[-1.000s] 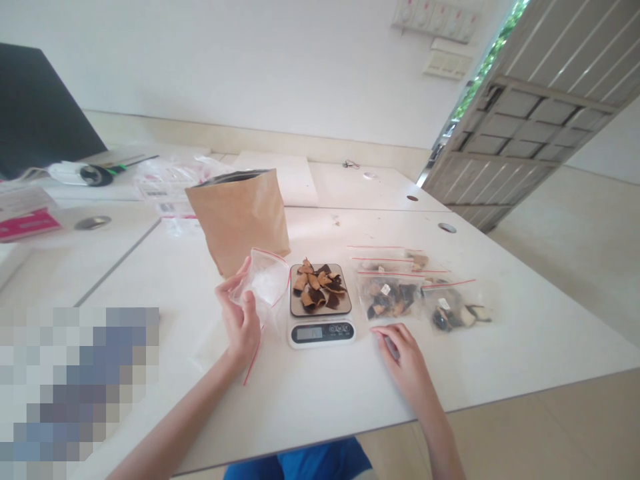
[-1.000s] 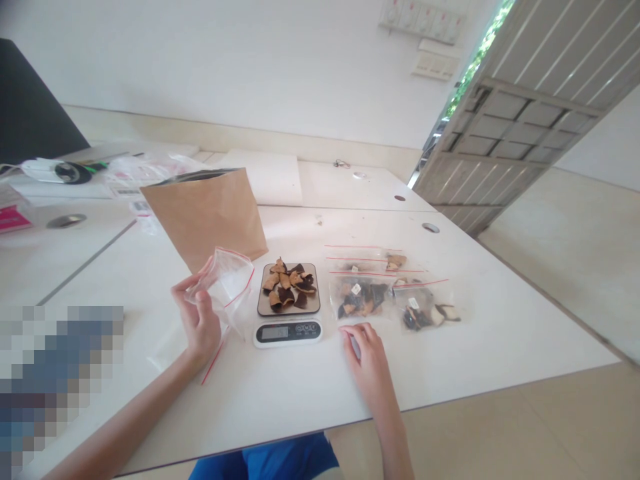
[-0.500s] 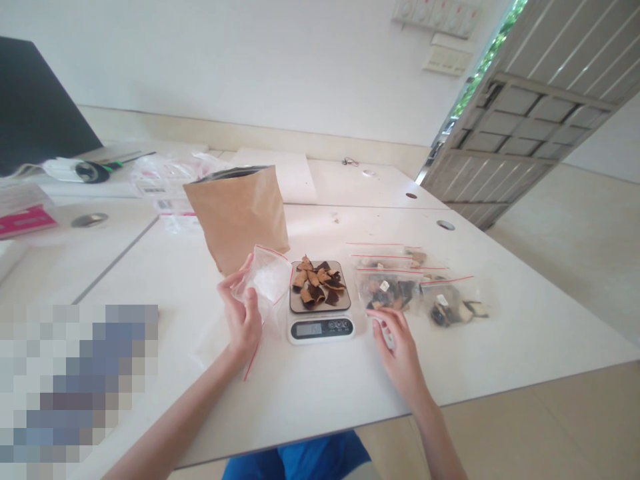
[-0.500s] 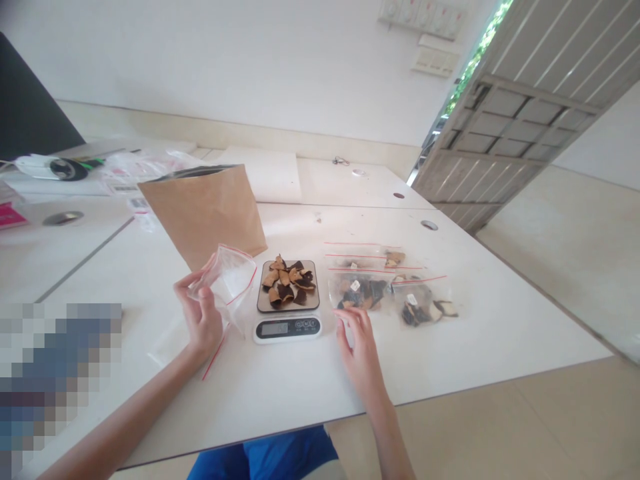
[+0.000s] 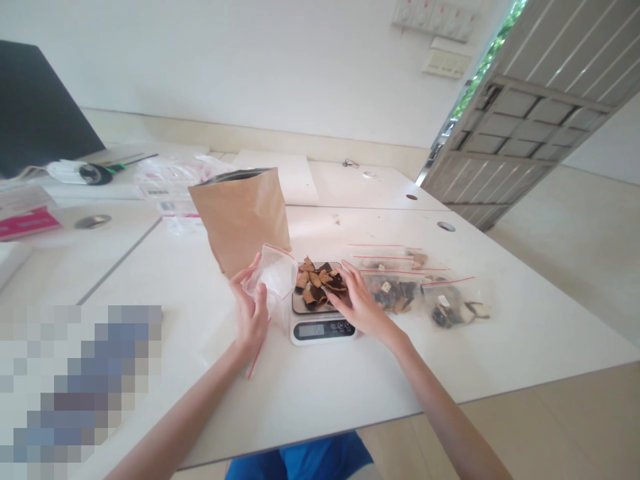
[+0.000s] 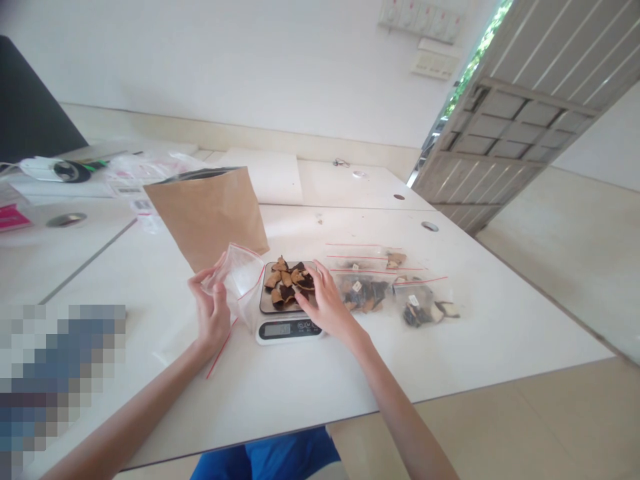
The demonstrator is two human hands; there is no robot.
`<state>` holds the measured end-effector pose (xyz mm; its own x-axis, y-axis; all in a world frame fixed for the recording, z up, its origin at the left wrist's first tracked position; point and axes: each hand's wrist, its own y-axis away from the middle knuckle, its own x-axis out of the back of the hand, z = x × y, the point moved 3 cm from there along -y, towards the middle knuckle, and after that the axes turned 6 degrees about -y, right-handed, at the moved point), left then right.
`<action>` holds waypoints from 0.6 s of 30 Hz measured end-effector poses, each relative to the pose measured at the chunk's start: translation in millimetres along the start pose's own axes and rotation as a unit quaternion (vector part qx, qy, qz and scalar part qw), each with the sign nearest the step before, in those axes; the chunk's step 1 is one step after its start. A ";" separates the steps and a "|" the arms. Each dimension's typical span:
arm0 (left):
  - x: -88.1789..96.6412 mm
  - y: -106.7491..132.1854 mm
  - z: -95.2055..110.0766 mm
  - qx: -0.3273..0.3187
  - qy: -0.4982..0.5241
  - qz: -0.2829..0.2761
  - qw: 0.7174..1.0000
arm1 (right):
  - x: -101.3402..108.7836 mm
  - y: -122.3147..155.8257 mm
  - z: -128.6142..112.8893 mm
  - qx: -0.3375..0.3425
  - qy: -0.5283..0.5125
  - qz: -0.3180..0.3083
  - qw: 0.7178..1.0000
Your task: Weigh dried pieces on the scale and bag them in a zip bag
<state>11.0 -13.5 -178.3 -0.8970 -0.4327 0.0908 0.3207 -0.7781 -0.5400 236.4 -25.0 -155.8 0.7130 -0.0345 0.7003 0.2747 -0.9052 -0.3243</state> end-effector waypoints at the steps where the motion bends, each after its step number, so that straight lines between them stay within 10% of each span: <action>1: 0.1 -0.4 0.3 0.001 -0.002 0.003 1.000 | -2.6 -1.9 0.5 0.004 0.009 -0.009 1.000; 18: 1.1 -2.3 6.3 -0.003 -0.018 0.014 1.000 | -3.5 -8.1 -1.8 0.044 0.050 -0.005 0.998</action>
<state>11.2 -15.0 -171.7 -0.8758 -0.4710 0.1059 0.3437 -0.7624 -0.5483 230.4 -18.3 -154.5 0.6434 -0.0723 0.7621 0.3404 -0.8647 -0.3694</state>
